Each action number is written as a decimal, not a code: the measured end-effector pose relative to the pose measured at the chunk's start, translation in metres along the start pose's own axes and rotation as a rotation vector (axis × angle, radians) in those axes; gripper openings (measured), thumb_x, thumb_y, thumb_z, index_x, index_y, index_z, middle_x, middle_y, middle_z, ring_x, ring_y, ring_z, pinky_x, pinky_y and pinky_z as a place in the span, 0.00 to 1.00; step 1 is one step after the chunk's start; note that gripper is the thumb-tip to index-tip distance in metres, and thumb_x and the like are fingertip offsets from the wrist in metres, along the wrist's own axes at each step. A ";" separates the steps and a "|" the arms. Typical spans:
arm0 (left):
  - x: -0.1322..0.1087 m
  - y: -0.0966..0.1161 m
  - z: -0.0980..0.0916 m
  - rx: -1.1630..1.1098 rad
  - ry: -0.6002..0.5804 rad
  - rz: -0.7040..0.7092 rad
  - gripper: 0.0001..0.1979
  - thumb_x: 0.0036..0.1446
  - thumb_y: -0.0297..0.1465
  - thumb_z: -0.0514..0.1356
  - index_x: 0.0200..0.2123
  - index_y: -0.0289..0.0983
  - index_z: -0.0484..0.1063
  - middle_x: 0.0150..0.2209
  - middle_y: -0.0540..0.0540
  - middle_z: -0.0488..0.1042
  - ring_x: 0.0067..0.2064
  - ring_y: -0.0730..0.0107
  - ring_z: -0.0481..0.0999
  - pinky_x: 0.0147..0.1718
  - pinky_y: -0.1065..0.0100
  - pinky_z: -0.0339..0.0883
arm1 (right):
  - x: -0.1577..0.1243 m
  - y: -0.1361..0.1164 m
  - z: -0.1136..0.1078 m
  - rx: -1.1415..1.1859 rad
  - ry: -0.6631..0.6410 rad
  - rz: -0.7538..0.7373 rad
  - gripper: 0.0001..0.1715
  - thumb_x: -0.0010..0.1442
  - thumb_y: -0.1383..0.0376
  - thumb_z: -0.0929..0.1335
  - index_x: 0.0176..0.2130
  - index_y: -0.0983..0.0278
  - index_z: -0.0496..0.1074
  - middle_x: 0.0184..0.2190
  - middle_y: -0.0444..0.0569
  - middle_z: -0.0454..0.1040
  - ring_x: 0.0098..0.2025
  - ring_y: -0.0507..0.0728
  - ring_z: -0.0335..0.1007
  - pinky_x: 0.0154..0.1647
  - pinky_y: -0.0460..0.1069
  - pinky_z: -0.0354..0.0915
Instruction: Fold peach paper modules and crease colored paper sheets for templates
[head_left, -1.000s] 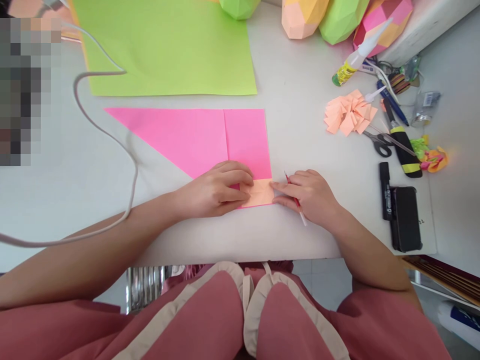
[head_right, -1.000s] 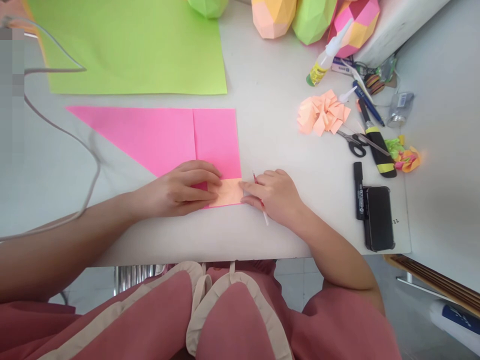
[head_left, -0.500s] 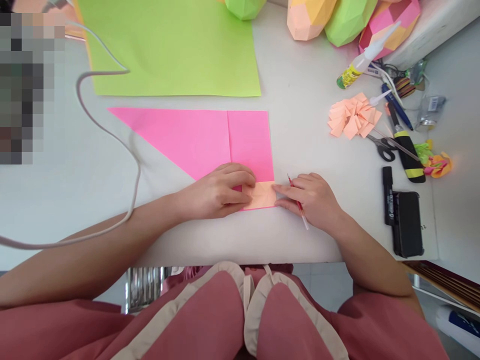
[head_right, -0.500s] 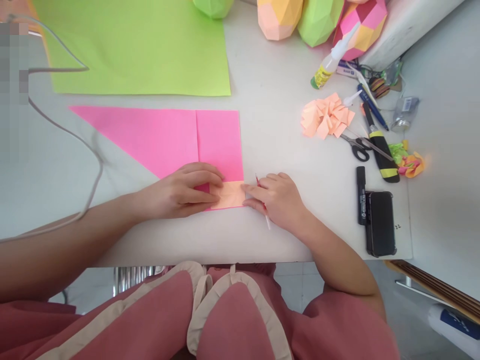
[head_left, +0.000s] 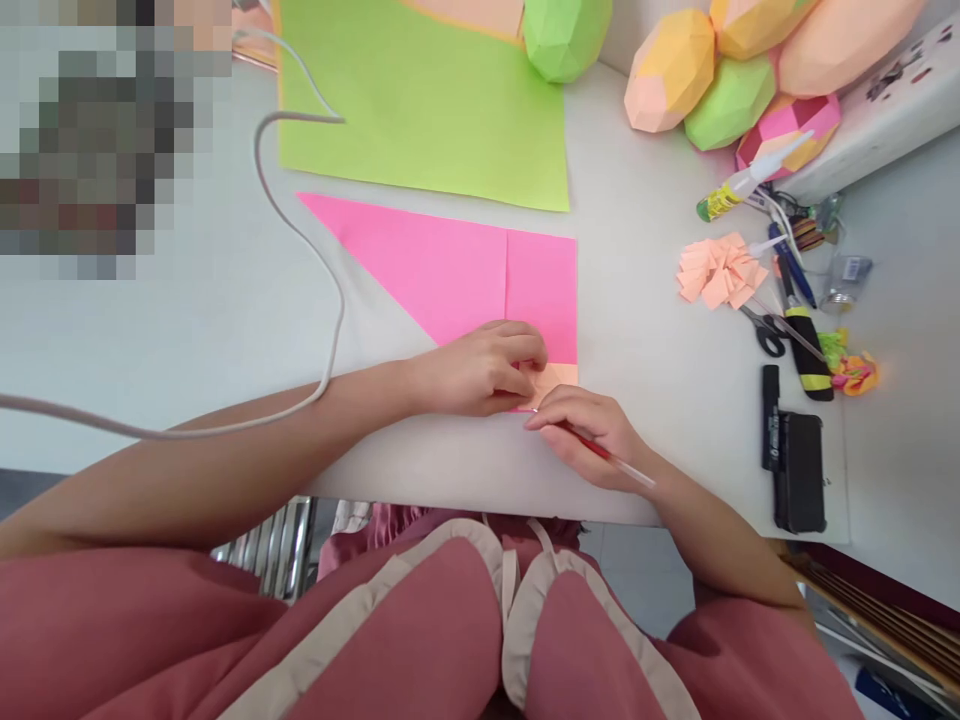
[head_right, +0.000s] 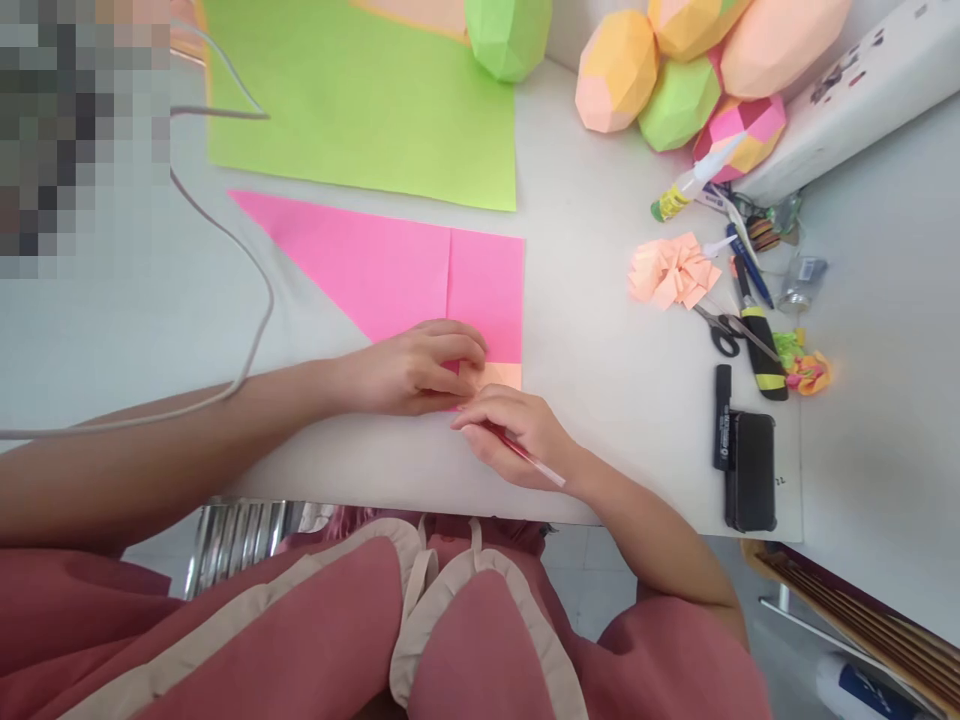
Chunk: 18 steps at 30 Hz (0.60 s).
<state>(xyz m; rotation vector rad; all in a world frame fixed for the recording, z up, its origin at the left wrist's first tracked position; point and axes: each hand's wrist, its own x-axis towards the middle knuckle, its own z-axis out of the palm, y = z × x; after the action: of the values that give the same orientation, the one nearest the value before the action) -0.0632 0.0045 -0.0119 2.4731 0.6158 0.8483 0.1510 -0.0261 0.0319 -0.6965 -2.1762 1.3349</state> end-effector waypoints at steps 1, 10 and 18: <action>0.000 0.000 0.000 -0.001 -0.003 -0.005 0.15 0.62 0.30 0.57 0.24 0.37 0.75 0.38 0.40 0.74 0.47 0.60 0.72 0.47 0.59 0.67 | 0.002 0.003 0.004 -0.029 -0.008 -0.005 0.09 0.64 0.68 0.63 0.38 0.63 0.73 0.30 0.48 0.74 0.33 0.52 0.71 0.33 0.47 0.68; -0.001 -0.002 0.003 0.006 0.006 -0.029 0.15 0.62 0.29 0.57 0.23 0.37 0.75 0.39 0.41 0.74 0.47 0.60 0.72 0.47 0.59 0.65 | 0.001 0.011 0.013 -0.009 0.076 0.389 0.08 0.55 0.66 0.69 0.27 0.62 0.65 0.23 0.42 0.70 0.23 0.49 0.66 0.22 0.45 0.62; 0.000 0.000 0.003 -0.009 0.010 -0.055 0.15 0.62 0.30 0.56 0.24 0.37 0.75 0.40 0.41 0.75 0.47 0.60 0.72 0.48 0.58 0.65 | 0.004 0.008 0.013 -0.007 0.096 0.457 0.10 0.55 0.64 0.69 0.25 0.62 0.63 0.22 0.43 0.71 0.24 0.51 0.68 0.22 0.45 0.62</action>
<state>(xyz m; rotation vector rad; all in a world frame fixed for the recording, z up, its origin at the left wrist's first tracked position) -0.0612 0.0039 -0.0143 2.4335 0.6794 0.8408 0.1408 -0.0291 0.0196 -1.2908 -2.0170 1.4715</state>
